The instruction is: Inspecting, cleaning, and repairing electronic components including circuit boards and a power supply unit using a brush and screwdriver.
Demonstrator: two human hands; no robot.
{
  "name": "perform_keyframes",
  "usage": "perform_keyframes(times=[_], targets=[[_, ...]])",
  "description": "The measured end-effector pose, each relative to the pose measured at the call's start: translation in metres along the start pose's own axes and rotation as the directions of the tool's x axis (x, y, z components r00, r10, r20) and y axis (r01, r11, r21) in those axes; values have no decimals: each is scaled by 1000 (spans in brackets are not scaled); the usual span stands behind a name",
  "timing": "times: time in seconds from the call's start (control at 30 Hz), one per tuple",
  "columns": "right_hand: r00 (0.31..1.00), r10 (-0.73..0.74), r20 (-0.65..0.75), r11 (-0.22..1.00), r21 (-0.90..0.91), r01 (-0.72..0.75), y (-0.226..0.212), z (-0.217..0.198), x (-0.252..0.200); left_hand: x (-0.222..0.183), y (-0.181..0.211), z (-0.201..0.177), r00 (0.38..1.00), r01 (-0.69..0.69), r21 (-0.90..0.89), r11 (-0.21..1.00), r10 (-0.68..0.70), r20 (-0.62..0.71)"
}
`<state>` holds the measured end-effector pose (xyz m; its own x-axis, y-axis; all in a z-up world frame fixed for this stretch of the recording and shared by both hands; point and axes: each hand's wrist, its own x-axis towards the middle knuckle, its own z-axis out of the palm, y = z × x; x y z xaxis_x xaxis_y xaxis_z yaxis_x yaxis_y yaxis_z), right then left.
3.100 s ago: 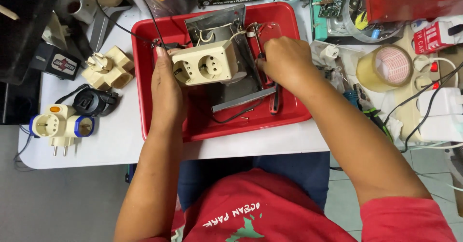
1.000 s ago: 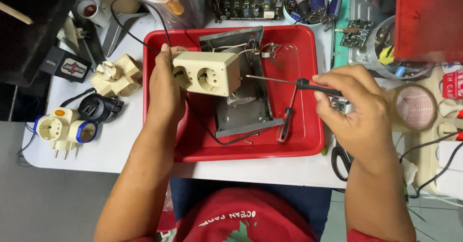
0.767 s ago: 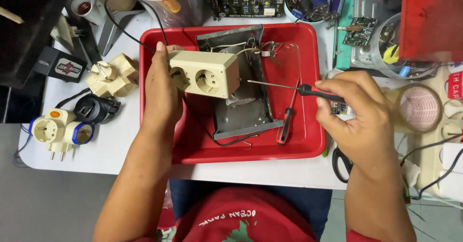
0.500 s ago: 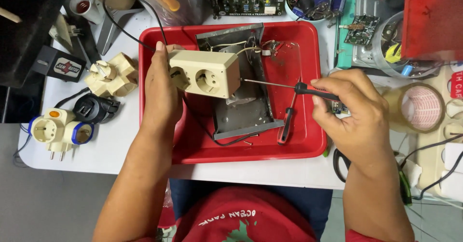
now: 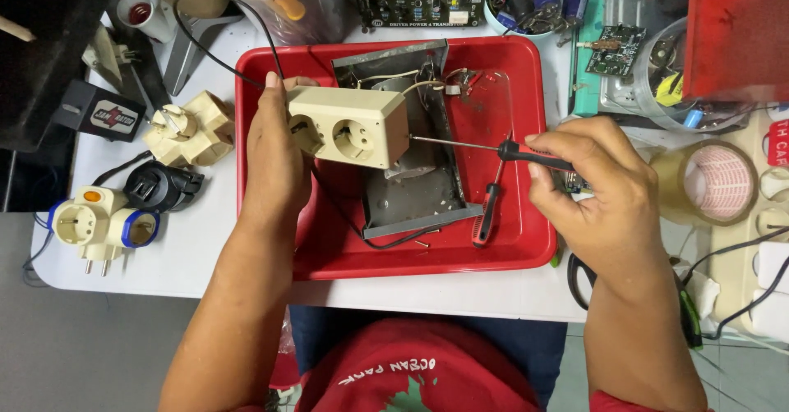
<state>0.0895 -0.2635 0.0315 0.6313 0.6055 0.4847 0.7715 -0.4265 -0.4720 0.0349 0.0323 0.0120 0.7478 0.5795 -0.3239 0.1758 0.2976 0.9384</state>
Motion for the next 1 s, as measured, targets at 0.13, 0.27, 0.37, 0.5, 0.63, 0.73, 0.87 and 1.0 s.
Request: perform_keyframes(times=[0.13, 0.27, 0.37, 0.5, 0.63, 0.73, 0.87, 1.0], targets=[[1000, 4, 0, 1000, 10, -4, -1, 0, 1, -1, 1, 0, 1000, -18, 26, 999, 17, 7], [1000, -7, -3, 1000, 8, 7, 0, 0, 1, 1, -1, -1, 1000, 3, -24, 1000, -3, 20], [1000, -2, -3, 1000, 4, 2, 1, 0, 0, 2, -2, 0, 1000, 16, -36, 999, -16, 6], [1000, 4, -3, 1000, 8, -4, 0, 0, 0, 2, -3, -1, 1000, -4, -29, 1000, 5, 28], [1000, -3, -5, 1000, 2, 3, 1, 0, -1, 0, 0, 1, 1000, 4, -26, 1000, -4, 16], [1000, -9, -4, 1000, 3, 9, 0, 0, -1, -2, 2, 2, 999, 42, -16, 999, -43, -13], [1000, 0, -8, 1000, 3, 0, 1, 0, -1, 0, 0, 1, 1000, 26, -29, 999, -26, -2], [1000, 10, -14, 1000, 16, -10, 0, 0, 0, 1, -1, 0, 1000, 9, -19, 1000, -8, 14]])
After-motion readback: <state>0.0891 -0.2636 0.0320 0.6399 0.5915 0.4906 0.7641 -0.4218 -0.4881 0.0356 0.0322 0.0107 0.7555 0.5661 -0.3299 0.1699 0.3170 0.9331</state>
